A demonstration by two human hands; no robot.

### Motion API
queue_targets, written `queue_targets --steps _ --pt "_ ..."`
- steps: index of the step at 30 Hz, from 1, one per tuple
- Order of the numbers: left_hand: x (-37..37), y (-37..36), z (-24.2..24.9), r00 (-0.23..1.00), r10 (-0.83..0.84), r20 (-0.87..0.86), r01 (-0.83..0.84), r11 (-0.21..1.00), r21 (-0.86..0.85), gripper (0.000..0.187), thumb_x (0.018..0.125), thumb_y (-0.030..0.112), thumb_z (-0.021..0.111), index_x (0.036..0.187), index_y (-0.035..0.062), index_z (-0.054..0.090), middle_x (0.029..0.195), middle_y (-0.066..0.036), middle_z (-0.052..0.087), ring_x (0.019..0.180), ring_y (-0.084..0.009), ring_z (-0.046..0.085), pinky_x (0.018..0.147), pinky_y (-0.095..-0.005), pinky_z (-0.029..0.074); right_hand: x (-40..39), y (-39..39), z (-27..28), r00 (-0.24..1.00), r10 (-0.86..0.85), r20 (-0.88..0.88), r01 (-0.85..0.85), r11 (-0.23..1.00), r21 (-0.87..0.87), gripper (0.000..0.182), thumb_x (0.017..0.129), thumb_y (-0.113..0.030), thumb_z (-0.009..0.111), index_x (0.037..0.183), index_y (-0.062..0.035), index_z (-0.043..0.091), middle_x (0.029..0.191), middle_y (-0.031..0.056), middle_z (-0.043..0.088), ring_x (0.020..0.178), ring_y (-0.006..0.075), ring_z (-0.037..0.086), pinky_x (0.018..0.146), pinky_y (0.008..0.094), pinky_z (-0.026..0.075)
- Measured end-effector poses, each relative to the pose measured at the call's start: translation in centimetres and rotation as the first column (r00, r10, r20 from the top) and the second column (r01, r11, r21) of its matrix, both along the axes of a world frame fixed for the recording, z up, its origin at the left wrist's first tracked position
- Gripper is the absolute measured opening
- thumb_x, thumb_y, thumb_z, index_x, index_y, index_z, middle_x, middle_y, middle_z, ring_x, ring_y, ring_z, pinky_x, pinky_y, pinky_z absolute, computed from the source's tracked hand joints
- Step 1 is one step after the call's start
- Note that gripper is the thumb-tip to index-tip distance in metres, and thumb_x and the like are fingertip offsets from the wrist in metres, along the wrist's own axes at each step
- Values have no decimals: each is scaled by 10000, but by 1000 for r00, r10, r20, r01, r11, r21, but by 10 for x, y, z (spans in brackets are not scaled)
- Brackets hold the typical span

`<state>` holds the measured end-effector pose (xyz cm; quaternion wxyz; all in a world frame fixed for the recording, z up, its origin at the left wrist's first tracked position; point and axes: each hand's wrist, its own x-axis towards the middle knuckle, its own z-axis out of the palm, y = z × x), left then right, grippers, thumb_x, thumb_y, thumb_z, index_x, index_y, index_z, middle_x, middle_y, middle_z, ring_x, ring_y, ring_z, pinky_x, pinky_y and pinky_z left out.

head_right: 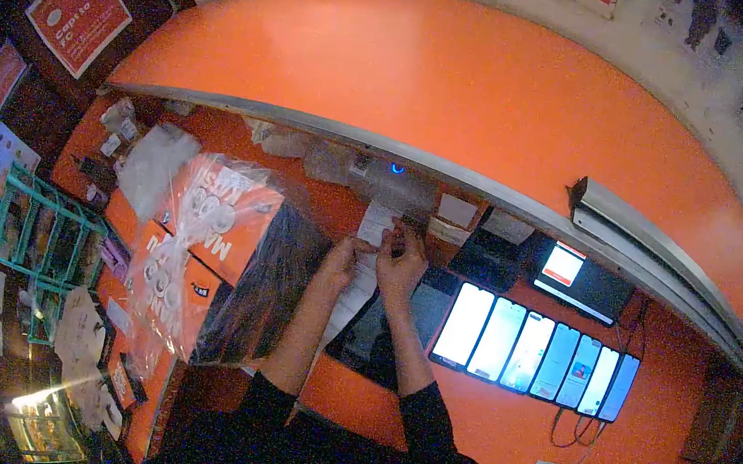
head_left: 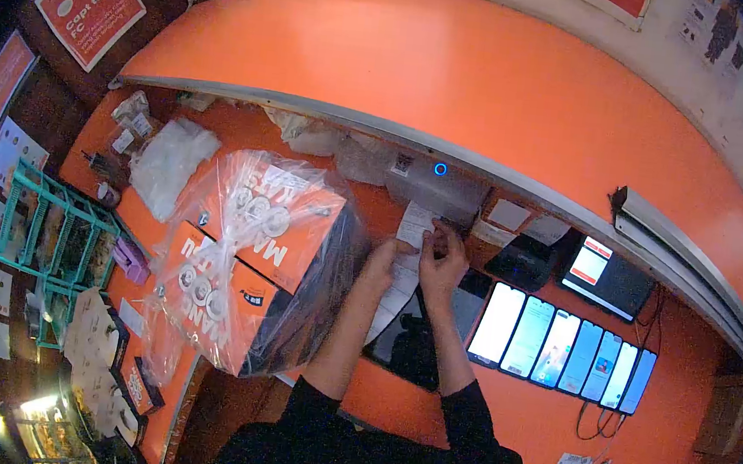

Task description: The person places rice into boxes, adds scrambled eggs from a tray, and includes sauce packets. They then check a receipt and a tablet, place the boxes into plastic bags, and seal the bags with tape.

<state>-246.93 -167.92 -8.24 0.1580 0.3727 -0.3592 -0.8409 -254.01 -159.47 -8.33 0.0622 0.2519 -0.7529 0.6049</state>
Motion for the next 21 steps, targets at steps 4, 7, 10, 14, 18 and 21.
queue_targets --steps 4,7,10,14,18,21 --pt "6 10 4 991 -50 123 92 930 -357 239 769 150 544 957 27 623 933 -87 631 886 -246 576 828 -361 453 2 -4 -5 999 -48 -15 48 998 29 155 806 -90 675 956 -53 688 828 110 649 696 188 631 624 311 502" --pt "-2 1 -14 1000 4 30 -4 1000 -27 238 766 122 527 969 38 620 931 -77 629 883 -241 565 825 -334 445 5 -5 -2 992 -96 -81 100 994 47 121 808 -77 662 921 -42 688 832 112 652 691 193 634 626 313 501" --pt "-3 4 -10 1000 23 15 -23 999 -24 260 769 108 505 995 47 617 948 -60 633 886 -226 566 816 -316 443 7 -5 1 997 -73 -40 74 996 39 135 807 -67 653 935 -31 678 854 115 657 690 199 636 636 317 500" --pt "-3 2 -27 992 74 -106 -80 995 -54 458 654 5 501 1099 17 607 1005 -90 639 920 -235 580 834 -328 444 6 -11 4 996 -84 -19 84 996 10 169 793 -59 663 958 -23 664 849 118 665 686 201 643 636 321 502" --pt "-2 1 -31 980 26 -200 -37 998 -49 442 663 28 492 1088 20 614 999 -82 640 932 -212 572 843 -316 434 9 -9 9 994 -67 89 64 997 36 160 787 -79 674 938 -28 663 812 114 672 696 199 652 642 323 504" --pt "-4 9 -25 984 103 -146 -112 993 -49 431 668 51 495 1079 28 620 997 -81 641 929 -211 573 839 -328 435 5 -6 20 985 -42 170 24 994 106 140 776 -78 682 908 -32 670 793 107 674 697 201 654 646 325 504"
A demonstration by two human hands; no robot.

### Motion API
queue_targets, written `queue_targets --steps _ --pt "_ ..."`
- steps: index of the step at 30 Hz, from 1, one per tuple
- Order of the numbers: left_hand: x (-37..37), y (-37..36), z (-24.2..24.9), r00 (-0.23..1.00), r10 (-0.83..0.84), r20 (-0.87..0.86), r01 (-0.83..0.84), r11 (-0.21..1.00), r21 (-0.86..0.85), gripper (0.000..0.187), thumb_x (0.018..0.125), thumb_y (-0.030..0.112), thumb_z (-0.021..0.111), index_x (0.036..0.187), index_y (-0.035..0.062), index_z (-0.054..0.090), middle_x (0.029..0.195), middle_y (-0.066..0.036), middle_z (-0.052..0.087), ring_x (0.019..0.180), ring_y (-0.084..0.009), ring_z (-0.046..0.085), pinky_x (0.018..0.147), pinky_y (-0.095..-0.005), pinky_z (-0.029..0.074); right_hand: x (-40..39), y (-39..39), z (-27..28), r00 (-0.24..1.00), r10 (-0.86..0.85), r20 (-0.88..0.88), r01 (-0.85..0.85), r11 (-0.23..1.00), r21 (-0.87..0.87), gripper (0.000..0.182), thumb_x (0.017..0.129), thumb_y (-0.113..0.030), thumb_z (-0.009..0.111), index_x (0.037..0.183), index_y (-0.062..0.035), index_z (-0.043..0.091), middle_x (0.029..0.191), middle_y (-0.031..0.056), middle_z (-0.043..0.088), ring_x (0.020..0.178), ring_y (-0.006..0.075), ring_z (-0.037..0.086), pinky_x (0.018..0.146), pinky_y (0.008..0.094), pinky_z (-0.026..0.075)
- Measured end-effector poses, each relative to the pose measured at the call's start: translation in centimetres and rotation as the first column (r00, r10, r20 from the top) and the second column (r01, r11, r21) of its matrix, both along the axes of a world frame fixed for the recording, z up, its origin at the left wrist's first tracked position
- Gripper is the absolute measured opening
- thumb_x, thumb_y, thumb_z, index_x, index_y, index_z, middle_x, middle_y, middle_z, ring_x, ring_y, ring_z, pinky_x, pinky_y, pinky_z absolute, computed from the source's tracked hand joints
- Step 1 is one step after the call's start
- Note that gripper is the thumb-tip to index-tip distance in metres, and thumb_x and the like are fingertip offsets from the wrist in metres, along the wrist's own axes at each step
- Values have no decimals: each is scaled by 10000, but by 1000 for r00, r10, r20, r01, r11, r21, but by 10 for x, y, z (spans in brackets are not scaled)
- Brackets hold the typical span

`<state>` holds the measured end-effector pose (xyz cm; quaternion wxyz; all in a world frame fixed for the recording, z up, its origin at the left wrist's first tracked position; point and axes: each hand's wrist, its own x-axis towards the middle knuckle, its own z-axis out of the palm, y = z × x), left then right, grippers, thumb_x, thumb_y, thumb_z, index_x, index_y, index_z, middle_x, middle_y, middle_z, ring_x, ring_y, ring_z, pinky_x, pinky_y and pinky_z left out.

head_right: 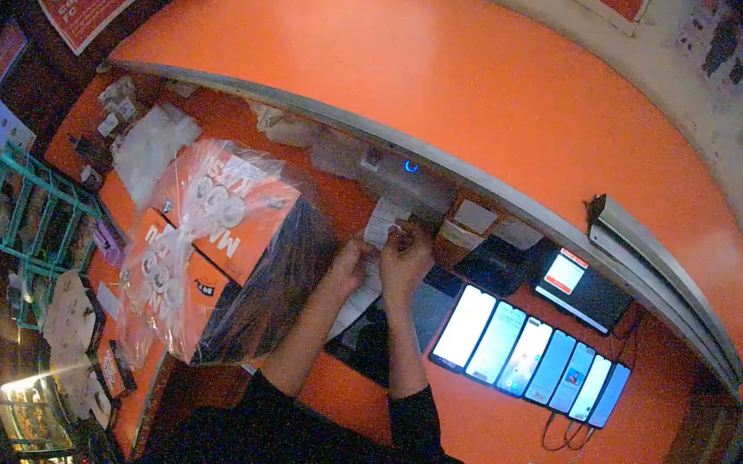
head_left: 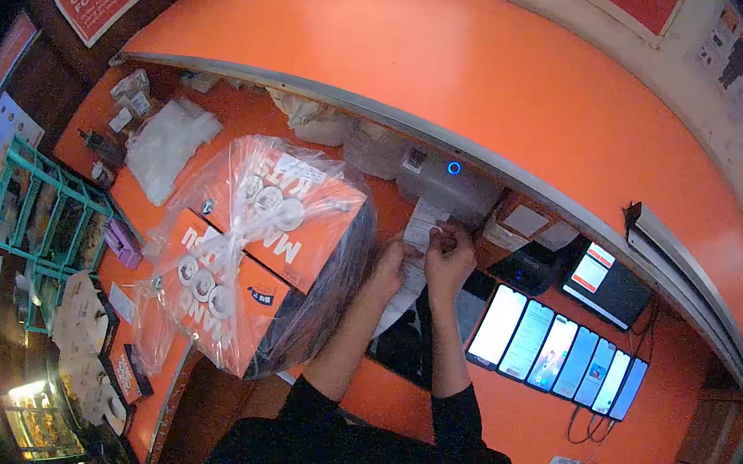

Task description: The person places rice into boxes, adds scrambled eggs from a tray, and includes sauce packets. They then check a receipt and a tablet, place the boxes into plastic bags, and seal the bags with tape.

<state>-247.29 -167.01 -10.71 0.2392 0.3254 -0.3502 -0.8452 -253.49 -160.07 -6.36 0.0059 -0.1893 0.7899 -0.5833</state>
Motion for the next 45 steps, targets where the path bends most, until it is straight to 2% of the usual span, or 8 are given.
queue_targets --steps 10,13,16,19,21,31,34,45 --pt "4 5 9 961 178 -210 -152 979 132 283 825 215 490 1006 43 624 981 -80 636 971 -241 565 918 -334 401 17 12 6 871 2 -492 13 1000 28 99 779 -97 678 794 -13 628 865 127 523 784 242 586 696 311 475" --pt "-1 0 -4 927 340 -161 -315 935 163 374 910 325 455 1128 59 604 1105 -89 617 1060 -241 543 970 -336 373 27 44 34 872 202 -446 -178 979 94 122 819 -142 654 839 -31 608 914 124 526 831 257 544 754 332 459" --pt "3 6 13 955 289 72 -298 934 198 413 952 353 421 1222 74 561 1206 -88 573 1117 -229 512 987 -331 354 25 69 61 949 311 42 -283 906 -316 186 884 -143 606 1050 -59 607 1100 92 517 947 193 544 815 310 449" --pt "1 6 16 981 142 -131 -123 982 144 370 914 276 494 1214 65 545 1200 -69 578 1149 -234 495 1016 -347 346 9 54 78 924 297 -242 -356 897 -262 345 867 -125 611 1210 -109 580 1137 120 529 976 226 554 838 327 454" --pt "3 14 35 984 168 -54 -171 983 -61 380 932 236 490 1255 40 531 1253 -87 544 1169 -218 477 1016 -334 331 -6 35 70 747 339 -572 -383 922 46 468 845 -49 616 1300 -108 525 1092 114 609 951 238 607 838 337 474" --pt "-7 8 -18 951 236 -198 -232 972 42 428 911 141 524 1318 22 464 1300 -89 514 1219 -219 449 1048 -338 311 -49 -22 26 531 697 -483 -373 703 605 722 760 -100 676 1404 -274 398 1014 172 649 908 383 613 780 462 505" --pt "-4 12 -6 957 213 -196 -201 976 82 425 914 147 531 1315 22 469 1310 -90 507 1225 -220 442 1045 -341 315 -47 -23 42 415 698 -584 -452 715 534 752 746 -120 686 1412 -285 379 1070 179 636 912 402 613 792 478 513" --pt "-11 7 -16 957 187 -223 -196 980 -20 485 894 126 532 1360 39 431 1378 -93 452 1261 -233 412 1061 -350 300 -52 -32 33 476 785 -395 -440 602 666 748 779 -87 622 1428 -317 330 1168 218 597 1008 428 595 847 509 506"
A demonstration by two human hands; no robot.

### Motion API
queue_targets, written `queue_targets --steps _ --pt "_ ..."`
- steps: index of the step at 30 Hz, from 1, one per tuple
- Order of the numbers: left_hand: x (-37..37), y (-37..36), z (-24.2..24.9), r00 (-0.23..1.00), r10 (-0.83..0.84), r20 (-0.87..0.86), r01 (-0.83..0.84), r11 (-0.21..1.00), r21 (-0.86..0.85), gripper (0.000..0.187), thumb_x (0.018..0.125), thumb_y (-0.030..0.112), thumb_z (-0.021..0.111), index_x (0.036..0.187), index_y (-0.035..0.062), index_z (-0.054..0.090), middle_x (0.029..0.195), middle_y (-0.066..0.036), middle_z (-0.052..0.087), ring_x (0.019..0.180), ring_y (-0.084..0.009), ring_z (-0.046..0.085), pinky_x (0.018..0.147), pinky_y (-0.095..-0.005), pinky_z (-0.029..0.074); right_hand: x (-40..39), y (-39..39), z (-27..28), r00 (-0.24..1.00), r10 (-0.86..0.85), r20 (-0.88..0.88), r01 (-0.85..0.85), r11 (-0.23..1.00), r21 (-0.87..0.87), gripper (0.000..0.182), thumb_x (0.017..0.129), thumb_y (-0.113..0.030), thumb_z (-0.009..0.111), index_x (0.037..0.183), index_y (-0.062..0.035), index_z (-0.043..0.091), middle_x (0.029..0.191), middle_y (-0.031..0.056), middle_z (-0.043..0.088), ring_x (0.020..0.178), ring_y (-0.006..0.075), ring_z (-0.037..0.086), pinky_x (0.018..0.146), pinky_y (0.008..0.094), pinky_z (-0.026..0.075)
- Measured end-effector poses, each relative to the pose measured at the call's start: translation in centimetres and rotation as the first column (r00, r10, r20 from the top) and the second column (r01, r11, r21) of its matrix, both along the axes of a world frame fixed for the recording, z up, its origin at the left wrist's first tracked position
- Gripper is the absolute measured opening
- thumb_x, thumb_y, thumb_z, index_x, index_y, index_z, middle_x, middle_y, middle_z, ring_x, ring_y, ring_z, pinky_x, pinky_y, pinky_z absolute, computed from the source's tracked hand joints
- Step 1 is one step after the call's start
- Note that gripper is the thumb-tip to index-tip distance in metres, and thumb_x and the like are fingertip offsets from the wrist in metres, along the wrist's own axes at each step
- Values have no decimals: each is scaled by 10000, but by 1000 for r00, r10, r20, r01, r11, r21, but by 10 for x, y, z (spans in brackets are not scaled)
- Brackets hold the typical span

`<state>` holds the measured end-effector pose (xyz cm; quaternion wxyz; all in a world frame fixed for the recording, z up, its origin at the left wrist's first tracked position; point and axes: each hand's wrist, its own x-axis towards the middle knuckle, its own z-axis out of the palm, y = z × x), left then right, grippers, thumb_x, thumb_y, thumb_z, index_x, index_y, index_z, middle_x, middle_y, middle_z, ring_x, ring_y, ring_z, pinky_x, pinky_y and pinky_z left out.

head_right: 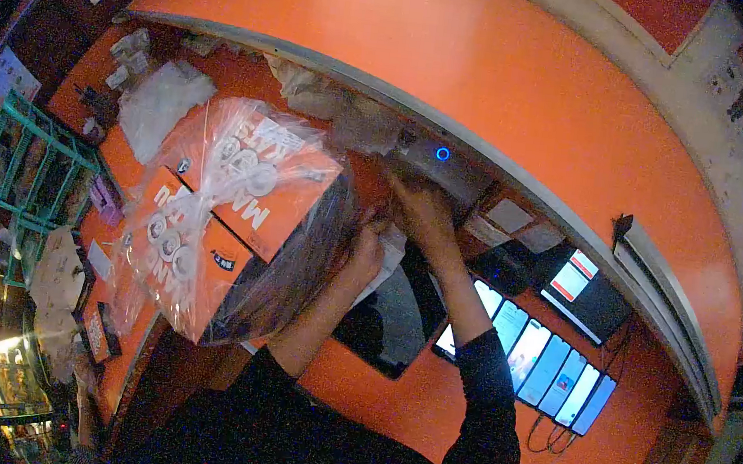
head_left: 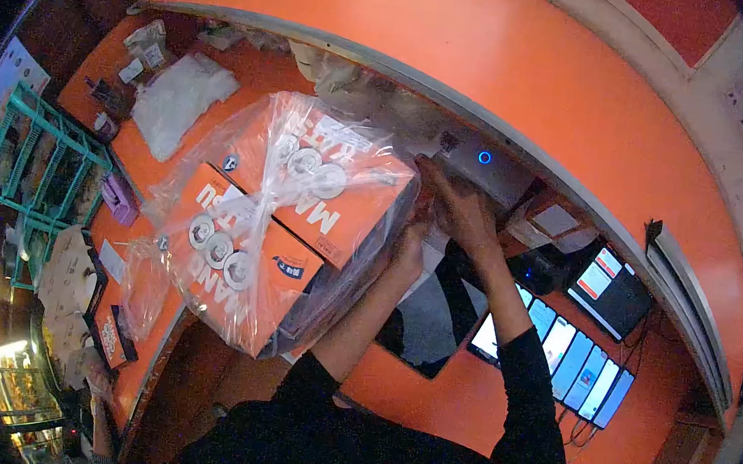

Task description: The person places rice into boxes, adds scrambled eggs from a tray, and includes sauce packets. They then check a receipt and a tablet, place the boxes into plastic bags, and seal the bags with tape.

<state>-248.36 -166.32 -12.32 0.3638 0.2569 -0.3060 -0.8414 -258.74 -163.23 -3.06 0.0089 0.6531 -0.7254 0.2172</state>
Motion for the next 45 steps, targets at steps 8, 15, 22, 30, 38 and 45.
queue_targets --steps 8,15,22,30,38,45 --pt "4 1 -1 996 5 86 0 998 -66 532 897 107 514 1407 44 375 1443 -91 388 1335 -239 339 1106 -357 235 -4 -1 -7 987 33 -158 -56 989 -138 699 796 -64 576 1411 -325 368 1141 212 605 1008 422 595 830 512 506" --pt "5 18 -5 936 142 324 -74 974 -214 497 914 172 509 1368 9 394 1395 -170 411 1310 -321 355 1098 -376 244 6 44 11 937 -102 -333 -60 894 -443 570 778 -43 615 1317 -184 493 922 165 597 825 348 605 709 435 510" --pt "91 94 80 965 -46 257 137 928 -346 541 997 387 336 1406 32 327 1452 -155 272 1385 -276 194 1129 -366 173 62 124 24 989 -8 -150 -78 826 -559 381 758 -266 719 983 29 633 910 174 651 808 302 644 715 370 521" --pt "194 136 106 989 -145 -39 145 989 21 507 1013 404 321 1320 24 458 1265 -82 520 1244 -185 421 1058 -359 292 162 171 37 963 199 -179 -266 783 -562 612 782 -230 733 1238 -194 326 967 192 628 811 281 636 697 372 494" --pt "301 154 126 999 -27 19 30 988 -150 483 985 384 381 1241 -2 516 1356 -98 448 1252 -231 421 1071 -413 286 248 164 72 695 319 644 389 587 -710 673 804 -162 659 1307 -132 214 1137 176 489 925 233 509 790 385 399" --pt "392 146 138 993 112 -38 -117 978 -170 458 985 339 413 1234 -35 505 1328 -98 458 1264 -222 411 1065 -387 301 327 148 108 715 271 645 313 701 -641 222 803 -154 675 947 -95 517 1159 103 452 1057 203 444 947 372 346"
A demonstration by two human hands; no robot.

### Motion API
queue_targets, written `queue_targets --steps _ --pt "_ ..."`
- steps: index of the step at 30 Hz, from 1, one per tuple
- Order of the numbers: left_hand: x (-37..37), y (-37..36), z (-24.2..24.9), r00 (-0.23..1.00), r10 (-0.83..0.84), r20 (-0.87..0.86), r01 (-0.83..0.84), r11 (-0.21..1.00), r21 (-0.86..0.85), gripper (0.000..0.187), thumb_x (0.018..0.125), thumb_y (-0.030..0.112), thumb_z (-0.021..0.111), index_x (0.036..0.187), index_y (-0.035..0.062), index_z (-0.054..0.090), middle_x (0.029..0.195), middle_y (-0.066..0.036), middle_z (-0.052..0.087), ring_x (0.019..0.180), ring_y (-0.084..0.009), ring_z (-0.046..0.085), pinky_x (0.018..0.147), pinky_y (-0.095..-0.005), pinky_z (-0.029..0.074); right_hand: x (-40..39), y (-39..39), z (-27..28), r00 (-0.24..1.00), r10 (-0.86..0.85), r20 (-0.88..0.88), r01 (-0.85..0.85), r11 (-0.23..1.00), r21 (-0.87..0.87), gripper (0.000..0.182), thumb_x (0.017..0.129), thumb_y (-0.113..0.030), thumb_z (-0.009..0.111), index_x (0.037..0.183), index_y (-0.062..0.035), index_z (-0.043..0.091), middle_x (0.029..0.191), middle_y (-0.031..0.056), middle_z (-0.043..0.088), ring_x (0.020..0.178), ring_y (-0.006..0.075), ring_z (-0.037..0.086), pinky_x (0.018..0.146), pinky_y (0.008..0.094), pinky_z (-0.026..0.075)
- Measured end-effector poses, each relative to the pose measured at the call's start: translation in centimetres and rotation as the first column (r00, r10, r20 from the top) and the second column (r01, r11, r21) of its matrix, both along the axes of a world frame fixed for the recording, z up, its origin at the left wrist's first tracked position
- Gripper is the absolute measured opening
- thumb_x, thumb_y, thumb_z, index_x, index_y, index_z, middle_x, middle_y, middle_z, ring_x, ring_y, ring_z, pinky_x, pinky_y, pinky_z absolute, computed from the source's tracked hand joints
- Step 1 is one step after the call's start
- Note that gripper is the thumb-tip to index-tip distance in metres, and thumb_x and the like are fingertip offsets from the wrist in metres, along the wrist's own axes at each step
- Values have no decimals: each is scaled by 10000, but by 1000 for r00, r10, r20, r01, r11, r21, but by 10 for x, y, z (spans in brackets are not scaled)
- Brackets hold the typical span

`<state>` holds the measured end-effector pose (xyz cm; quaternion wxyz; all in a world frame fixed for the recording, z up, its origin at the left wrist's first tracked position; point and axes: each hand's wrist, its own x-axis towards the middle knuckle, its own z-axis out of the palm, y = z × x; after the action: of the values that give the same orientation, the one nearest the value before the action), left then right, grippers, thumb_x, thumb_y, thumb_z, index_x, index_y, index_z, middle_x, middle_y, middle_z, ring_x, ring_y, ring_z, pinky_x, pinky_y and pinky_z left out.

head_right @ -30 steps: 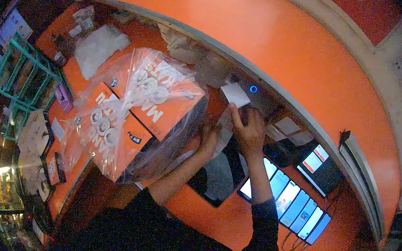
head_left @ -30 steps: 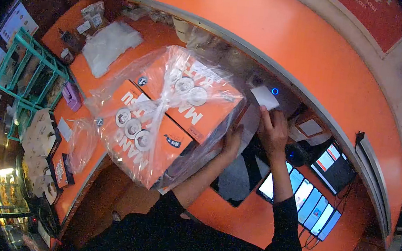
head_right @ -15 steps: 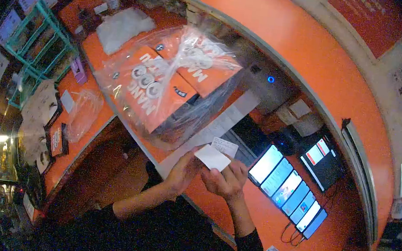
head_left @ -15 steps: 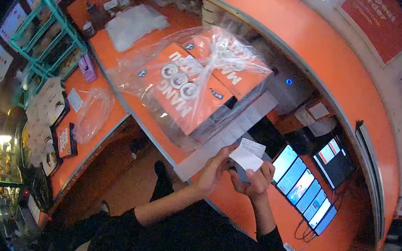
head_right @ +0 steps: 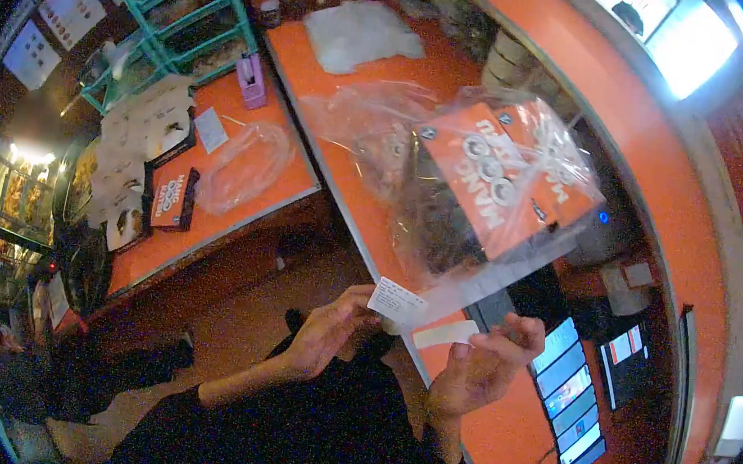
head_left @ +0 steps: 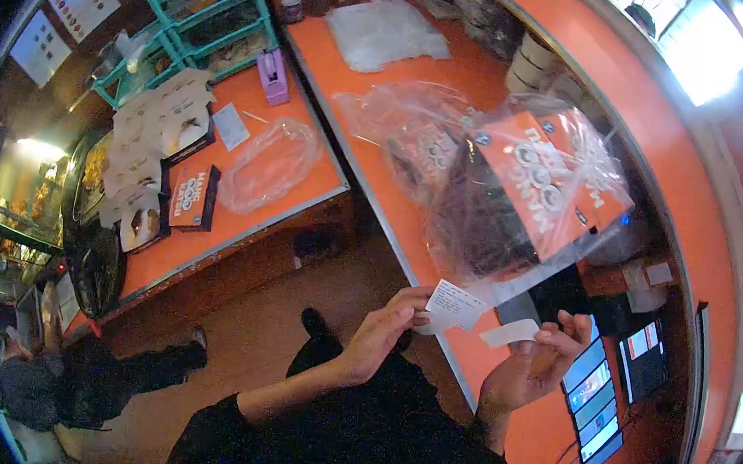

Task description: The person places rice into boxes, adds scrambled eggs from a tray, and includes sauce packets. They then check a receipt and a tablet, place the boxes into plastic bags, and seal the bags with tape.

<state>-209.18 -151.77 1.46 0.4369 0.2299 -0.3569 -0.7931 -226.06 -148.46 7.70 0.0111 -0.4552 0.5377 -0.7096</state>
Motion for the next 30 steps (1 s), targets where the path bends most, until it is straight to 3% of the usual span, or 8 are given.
queue_targets --steps 8,12,14,16,18,22,26,30 --pt "137 -33 -14 895 380 233 -408 909 81 244 921 162 606 1117 18 612 1108 -14 617 1002 -105 556 922 -265 424 121 -92 -20 900 435 30 -436 896 84 95 840 -13 616 887 -34 536 861 50 521 821 141 478 767 261 386" --pt "239 -43 -77 690 690 219 -723 665 188 223 920 179 612 1094 40 605 1036 -22 638 941 -110 590 823 -256 457 195 -154 -65 824 556 108 -564 786 255 147 825 -67 688 919 -22 585 850 21 551 804 130 502 747 267 418" --pt "282 -43 -83 473 846 246 -880 437 187 279 927 164 598 1178 64 532 1041 -14 624 945 -106 593 810 -261 450 232 -186 -96 612 734 295 -786 521 333 135 829 -51 675 932 -26 591 852 13 540 808 109 496 738 245 408" --pt "321 -41 -106 411 883 228 -911 391 132 491 904 130 610 1326 98 361 1221 -103 524 1066 -199 559 838 -318 471 270 -211 -114 537 788 301 -822 410 394 177 821 -39 673 976 -35 587 881 4 532 811 89 490 734 228 398" --pt "351 -49 -140 76 871 486 -874 293 -388 743 859 185 680 1415 111 193 1293 -141 457 1159 -275 502 916 -376 449 307 -234 -128 465 841 275 -867 371 332 239 809 -27 658 1034 -49 582 930 6 542 835 91 493 754 230 406" --pt "395 -107 -169 -316 801 508 -419 363 -833 998 745 277 773 1440 20 104 1383 -260 302 1266 -414 348 1036 -530 307 360 -270 -138 307 872 382 -942 220 254 283 825 -30 636 1098 -50 567 977 10 539 911 118 508 828 244 409" --pt "401 -178 -162 -537 721 438 -125 445 -887 1037 717 293 786 1457 73 94 1397 -278 281 1319 -449 248 1072 -550 242 388 -319 -158 303 899 317 -921 189 341 242 816 -36 634 1052 -71 595 955 2 555 874 99 503 798 247 409" --pt "401 -241 -143 -484 402 777 -469 631 -618 1099 696 399 784 1482 195 43 1393 -282 294 1336 -449 223 1064 -607 200 393 -361 -163 288 872 396 -933 162 322 176 849 -56 619 1023 -65 594 907 -18 533 851 90 497 776 231 403"
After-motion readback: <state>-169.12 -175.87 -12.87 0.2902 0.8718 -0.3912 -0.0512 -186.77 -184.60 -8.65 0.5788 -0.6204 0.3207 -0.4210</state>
